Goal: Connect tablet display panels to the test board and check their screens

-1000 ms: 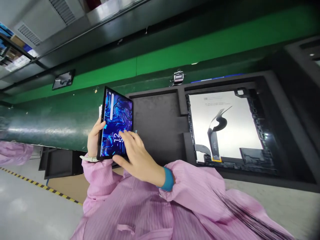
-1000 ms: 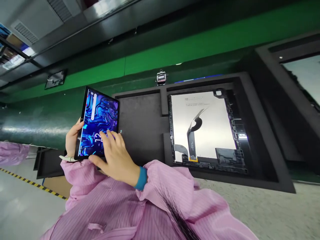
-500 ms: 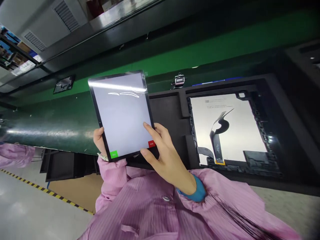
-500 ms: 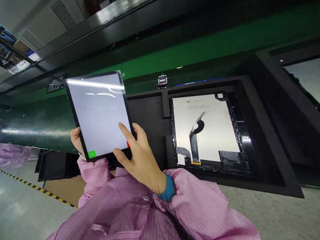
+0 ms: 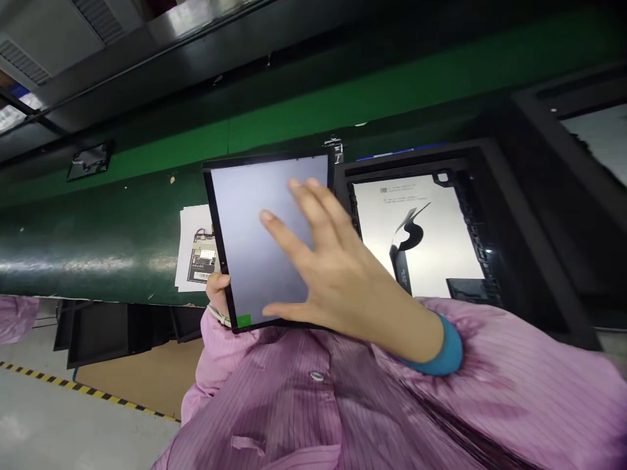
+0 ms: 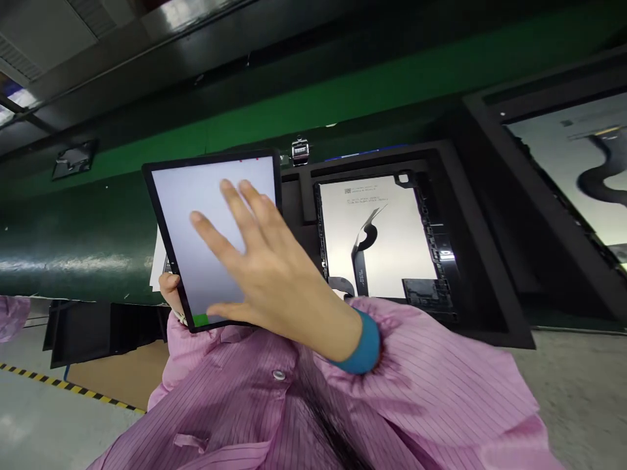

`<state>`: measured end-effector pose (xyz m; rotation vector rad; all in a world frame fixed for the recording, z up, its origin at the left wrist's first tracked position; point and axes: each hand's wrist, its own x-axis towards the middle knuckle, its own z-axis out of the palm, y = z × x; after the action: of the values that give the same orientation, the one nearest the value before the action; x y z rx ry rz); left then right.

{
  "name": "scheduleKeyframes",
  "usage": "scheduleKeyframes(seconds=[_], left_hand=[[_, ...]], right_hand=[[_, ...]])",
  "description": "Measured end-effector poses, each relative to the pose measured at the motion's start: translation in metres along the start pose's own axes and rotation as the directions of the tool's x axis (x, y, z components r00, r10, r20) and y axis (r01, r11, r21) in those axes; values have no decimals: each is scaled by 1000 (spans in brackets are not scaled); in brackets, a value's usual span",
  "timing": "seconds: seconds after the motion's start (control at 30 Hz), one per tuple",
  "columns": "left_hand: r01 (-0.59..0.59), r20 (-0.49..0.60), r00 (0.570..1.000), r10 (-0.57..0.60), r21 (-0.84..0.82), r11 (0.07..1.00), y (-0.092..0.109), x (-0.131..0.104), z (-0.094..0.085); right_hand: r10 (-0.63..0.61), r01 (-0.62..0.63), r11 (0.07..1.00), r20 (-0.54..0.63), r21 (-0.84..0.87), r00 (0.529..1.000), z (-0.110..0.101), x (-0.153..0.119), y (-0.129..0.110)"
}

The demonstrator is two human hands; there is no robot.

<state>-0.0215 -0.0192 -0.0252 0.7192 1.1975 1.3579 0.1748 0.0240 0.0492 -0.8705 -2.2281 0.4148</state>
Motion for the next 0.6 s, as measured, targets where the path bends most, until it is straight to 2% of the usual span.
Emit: scheduleKeyframes(seconds=[0.1,0.2,0.27,0.37,0.47,0.6], left_hand=[[1,43,999,4,-110,994,-5,-4,11],[-30,56,998,38,-151,988,-7,-2,13],[-41,28,999,45,-127,991,-9,-1,11],[-9,-17,1000,9,-10,1000,-12,-3,10],[24,3,1000,-25,98,995,-13,-8,11],[12,13,1000,-13,99,995,-11,-13,10]], right_hand=[[-58,59,998,74,-13,996,9,16,-2],[-76,88,990,109,-106,991,21,16,-2],[-109,126,981,115,-150,987,27,10,-4],[-123,135,984,104,-116,987,33,0,-5],[-128,133,988,61,-77,990,34,-6,-5],[-200,182,965,-78,-190,977,32,-16,-5]])
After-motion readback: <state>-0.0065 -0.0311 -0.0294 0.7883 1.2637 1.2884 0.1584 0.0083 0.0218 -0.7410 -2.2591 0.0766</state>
